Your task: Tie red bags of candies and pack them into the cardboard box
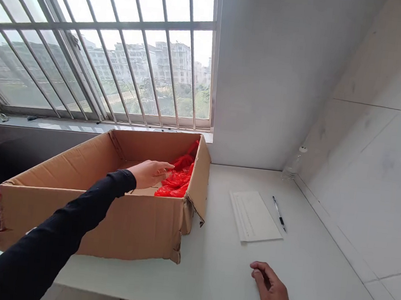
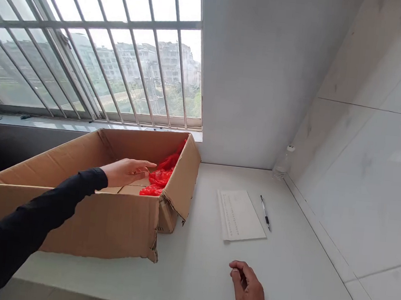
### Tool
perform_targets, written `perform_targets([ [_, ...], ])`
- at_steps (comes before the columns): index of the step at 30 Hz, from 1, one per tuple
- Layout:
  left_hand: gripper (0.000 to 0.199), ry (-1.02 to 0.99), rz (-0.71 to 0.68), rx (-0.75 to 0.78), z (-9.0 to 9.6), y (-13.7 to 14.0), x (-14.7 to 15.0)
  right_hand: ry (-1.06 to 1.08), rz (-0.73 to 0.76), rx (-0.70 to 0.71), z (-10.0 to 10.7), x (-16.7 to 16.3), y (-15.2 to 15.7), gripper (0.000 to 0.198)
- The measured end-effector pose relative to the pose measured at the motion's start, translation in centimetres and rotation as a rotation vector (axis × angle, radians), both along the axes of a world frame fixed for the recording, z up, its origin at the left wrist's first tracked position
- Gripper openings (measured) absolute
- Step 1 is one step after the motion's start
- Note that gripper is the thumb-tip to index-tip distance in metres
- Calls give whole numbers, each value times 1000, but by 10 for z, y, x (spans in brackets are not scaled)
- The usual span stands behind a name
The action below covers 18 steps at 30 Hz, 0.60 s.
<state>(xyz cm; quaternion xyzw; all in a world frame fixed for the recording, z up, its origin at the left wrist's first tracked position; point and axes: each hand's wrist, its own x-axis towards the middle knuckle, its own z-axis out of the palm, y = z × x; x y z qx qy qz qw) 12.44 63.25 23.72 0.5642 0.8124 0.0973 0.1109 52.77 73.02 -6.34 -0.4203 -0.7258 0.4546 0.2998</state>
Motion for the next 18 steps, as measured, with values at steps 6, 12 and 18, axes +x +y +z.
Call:
perform_targets([
  [6, 46, 30, 254, 510, -15, -104, 103, -23, 134, -9, 4, 57, -14, 38],
  [12, 35, -76, 746, 864, -122, -174, 173, -127, 224, 52, 8, 71, -3, 40],
  [18, 28, -201, 1015, 695, -233, -187, 159, -300, 221, 144, -1, 44, 10, 33],
])
